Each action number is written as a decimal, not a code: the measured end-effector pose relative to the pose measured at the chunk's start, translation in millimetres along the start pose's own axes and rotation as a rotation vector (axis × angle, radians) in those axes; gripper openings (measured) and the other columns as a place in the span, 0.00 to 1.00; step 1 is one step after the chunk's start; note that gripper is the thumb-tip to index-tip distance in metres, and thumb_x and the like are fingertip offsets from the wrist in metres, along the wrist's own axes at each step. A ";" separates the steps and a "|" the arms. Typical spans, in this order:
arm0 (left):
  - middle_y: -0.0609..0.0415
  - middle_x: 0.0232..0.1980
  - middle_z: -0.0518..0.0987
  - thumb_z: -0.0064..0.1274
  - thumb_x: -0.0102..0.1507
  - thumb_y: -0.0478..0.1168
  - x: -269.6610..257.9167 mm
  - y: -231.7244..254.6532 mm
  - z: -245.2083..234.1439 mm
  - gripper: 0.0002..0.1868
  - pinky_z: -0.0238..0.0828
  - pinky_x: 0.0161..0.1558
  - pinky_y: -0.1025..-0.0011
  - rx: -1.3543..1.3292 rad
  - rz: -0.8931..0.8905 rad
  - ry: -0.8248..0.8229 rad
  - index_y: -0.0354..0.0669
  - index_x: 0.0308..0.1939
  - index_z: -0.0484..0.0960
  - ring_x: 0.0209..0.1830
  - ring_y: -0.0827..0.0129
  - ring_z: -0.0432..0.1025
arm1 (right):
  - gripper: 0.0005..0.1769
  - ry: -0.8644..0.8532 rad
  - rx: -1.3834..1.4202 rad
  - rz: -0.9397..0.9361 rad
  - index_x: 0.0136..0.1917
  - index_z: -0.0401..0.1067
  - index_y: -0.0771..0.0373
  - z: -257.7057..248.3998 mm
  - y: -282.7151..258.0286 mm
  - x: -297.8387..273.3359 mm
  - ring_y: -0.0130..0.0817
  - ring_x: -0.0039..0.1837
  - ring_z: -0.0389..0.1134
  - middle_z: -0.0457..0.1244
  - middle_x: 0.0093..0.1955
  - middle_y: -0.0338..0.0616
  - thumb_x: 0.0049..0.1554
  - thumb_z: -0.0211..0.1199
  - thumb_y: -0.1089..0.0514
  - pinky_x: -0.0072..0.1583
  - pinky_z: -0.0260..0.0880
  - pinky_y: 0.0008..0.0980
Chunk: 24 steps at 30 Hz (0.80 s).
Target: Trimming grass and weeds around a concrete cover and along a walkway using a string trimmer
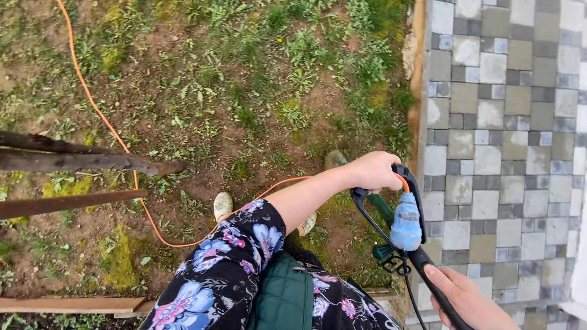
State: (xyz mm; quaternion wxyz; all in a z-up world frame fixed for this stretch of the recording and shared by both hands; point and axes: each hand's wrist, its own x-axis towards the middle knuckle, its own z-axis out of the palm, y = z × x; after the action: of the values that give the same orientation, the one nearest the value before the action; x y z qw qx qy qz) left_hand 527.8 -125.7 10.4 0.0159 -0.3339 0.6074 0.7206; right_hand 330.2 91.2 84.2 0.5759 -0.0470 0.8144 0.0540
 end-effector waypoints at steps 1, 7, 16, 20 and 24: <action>0.51 0.23 0.76 0.50 0.54 0.39 -11.3 -0.3 -11.1 0.42 0.61 0.19 0.70 -0.004 0.000 0.009 0.36 0.75 0.65 0.16 0.68 0.68 | 0.27 0.000 -0.009 -0.004 0.47 0.63 0.69 6.0 -9.3 0.1 0.47 0.29 0.57 0.60 0.38 0.61 0.67 0.53 0.40 0.31 0.55 0.40; 0.55 0.20 0.73 0.50 0.53 0.39 -69.2 -14.9 -71.6 0.18 0.62 0.20 0.72 -0.025 -0.044 0.196 0.41 0.47 0.78 0.15 0.72 0.66 | 0.25 0.004 -0.277 -0.231 0.47 0.62 0.69 43.4 -69.0 -13.7 0.47 0.26 0.61 0.63 0.36 0.59 0.66 0.50 0.42 0.25 0.63 0.43; 0.54 0.20 0.69 0.49 0.58 0.33 -172.3 -48.4 -155.9 0.05 0.61 0.19 0.71 -0.116 -0.085 0.391 0.42 0.36 0.71 0.15 0.71 0.61 | 0.24 -0.074 -0.464 -0.335 0.49 0.61 0.67 129.9 -166.3 -52.8 0.43 0.27 0.60 0.62 0.37 0.57 0.66 0.51 0.41 0.27 0.61 0.38; 0.54 0.18 0.69 0.50 0.54 0.33 -190.5 -100.3 -179.3 0.07 0.64 0.17 0.72 -0.192 -0.022 0.523 0.38 0.36 0.75 0.12 0.71 0.65 | 0.27 -0.143 -0.582 -0.465 0.51 0.64 0.72 159.2 -190.2 -48.8 0.44 0.24 0.64 0.63 0.34 0.59 0.66 0.50 0.41 0.23 0.66 0.38; 0.54 0.17 0.72 0.53 0.50 0.33 -213.2 -133.1 -198.0 0.12 0.68 0.12 0.75 -0.246 0.109 0.607 0.33 0.38 0.79 0.09 0.72 0.70 | 0.34 -0.196 -0.700 -0.533 0.57 0.67 0.78 184.5 -209.1 -53.0 0.46 0.23 0.69 0.65 0.32 0.61 0.65 0.48 0.40 0.22 0.70 0.36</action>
State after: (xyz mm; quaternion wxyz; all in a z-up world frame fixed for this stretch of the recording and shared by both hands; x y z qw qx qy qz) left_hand 841.9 -184.7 -5.7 -0.2450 -0.4997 0.5097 0.6561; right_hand 548.9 -88.9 66.1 0.5935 -0.4417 0.6482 0.1802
